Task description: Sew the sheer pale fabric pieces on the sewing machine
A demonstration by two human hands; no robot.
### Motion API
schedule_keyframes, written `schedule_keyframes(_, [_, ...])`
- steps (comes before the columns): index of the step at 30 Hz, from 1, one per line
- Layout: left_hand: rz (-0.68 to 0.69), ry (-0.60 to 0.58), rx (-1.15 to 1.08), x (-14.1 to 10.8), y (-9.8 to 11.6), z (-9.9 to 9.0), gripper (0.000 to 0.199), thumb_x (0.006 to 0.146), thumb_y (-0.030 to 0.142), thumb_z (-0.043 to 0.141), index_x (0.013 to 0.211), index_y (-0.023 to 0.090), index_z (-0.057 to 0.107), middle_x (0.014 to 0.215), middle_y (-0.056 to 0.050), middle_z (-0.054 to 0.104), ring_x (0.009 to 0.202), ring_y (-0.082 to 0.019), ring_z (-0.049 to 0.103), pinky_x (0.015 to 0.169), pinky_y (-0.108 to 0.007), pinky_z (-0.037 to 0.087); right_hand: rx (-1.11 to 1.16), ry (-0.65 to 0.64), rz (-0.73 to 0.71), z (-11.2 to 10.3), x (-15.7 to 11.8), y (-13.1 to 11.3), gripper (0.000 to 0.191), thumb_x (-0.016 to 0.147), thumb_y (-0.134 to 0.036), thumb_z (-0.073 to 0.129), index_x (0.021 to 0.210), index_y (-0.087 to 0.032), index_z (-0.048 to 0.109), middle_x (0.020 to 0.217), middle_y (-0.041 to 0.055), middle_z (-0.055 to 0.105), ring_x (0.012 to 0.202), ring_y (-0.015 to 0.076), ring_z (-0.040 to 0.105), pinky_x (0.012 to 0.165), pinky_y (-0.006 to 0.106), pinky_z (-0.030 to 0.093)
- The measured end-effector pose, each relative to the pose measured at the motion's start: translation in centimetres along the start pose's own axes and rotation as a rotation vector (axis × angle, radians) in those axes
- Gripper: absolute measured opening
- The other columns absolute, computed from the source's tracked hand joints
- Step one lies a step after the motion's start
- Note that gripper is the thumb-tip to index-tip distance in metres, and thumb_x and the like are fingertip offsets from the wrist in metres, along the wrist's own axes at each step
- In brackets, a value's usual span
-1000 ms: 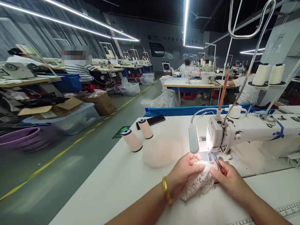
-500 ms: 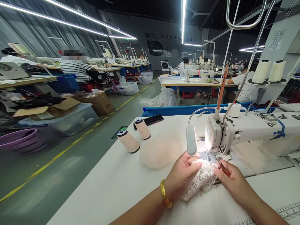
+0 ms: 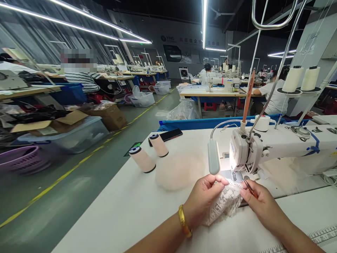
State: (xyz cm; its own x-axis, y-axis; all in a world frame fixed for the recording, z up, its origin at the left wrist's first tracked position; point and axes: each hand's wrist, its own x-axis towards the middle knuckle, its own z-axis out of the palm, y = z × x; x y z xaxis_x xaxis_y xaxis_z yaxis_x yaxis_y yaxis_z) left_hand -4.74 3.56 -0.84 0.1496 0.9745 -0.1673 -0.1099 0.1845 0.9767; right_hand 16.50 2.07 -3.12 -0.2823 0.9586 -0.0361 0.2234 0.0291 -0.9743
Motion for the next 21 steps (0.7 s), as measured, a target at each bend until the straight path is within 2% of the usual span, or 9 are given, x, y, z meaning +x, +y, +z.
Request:
schedule_keyframes(6, [0.015, -0.003, 0.029, -0.2, 0.1, 0.0, 0.021, 0.069, 0.033, 0.081, 0.081, 0.018, 0.075, 0.087, -0.004, 0.070, 0.083, -0.020, 0.060, 0.079, -0.031, 0.048, -0.013, 0.010, 0.002, 0.1, 0.0, -0.3, 0.046, 0.097, -0.068, 0.053, 0.084, -0.023, 0.056, 0.084, 0.0004, 0.051, 0.086, 0.0221, 0.049, 0.080, 0.032, 0.043])
schedule_keyframes(9, [0.037, 0.000, 0.048, -0.2, -0.3, 0.0, 0.021, 0.069, 0.032, 0.082, 0.080, 0.018, 0.072, 0.085, -0.003, 0.069, 0.080, -0.019, 0.060, 0.074, -0.030, 0.047, -0.005, 0.063, -0.022, 0.5, -0.2, -0.3, 0.048, 0.096, -0.070, 0.054, 0.086, -0.023, 0.057, 0.084, 0.0002, 0.053, 0.083, 0.0215, 0.051, 0.078, 0.032, 0.045])
schedule_keyframes(13, [0.047, 0.018, 0.040, -0.1, -0.9, 0.0, 0.026, 0.073, 0.036, 0.083, 0.084, 0.018, 0.068, 0.080, -0.001, 0.066, 0.073, -0.017, 0.059, 0.066, -0.028, 0.046, -0.096, 0.171, -0.061, 0.9, -0.8, 0.0, 0.045, 0.101, -0.069, 0.046, 0.107, -0.026, 0.057, 0.077, -0.0021, 0.055, 0.071, 0.0200, 0.053, 0.066, 0.031, 0.044])
schedule_keyframes(16, [0.047, 0.013, 0.024, -0.1, -1.1, 0.0, 0.031, 0.074, 0.038, 0.084, 0.088, 0.018, 0.065, 0.082, -0.002, 0.068, 0.075, -0.018, 0.062, 0.068, -0.028, 0.048, -0.301, 0.181, -0.176, 0.9, -1.2, 0.2, 0.037, 0.104, -0.061, 0.045, 0.109, -0.027, 0.058, 0.073, -0.0025, 0.056, 0.063, 0.0194, 0.051, 0.059, 0.029, 0.042])
schedule_keyframes(21, [0.064, -0.003, 0.013, -0.3, -0.8, 0.2, 0.036, 0.070, 0.039, 0.088, 0.089, 0.019, 0.065, 0.082, -0.001, 0.070, 0.080, -0.019, 0.065, 0.074, -0.029, 0.052, -0.554, 0.200, -0.449, 1.2, -1.0, 0.5, 0.024, 0.105, -0.048, 0.051, 0.101, -0.027, 0.062, 0.085, 0.0028, 0.068, 0.067, 0.0193, 0.060, 0.058, 0.028, 0.047])
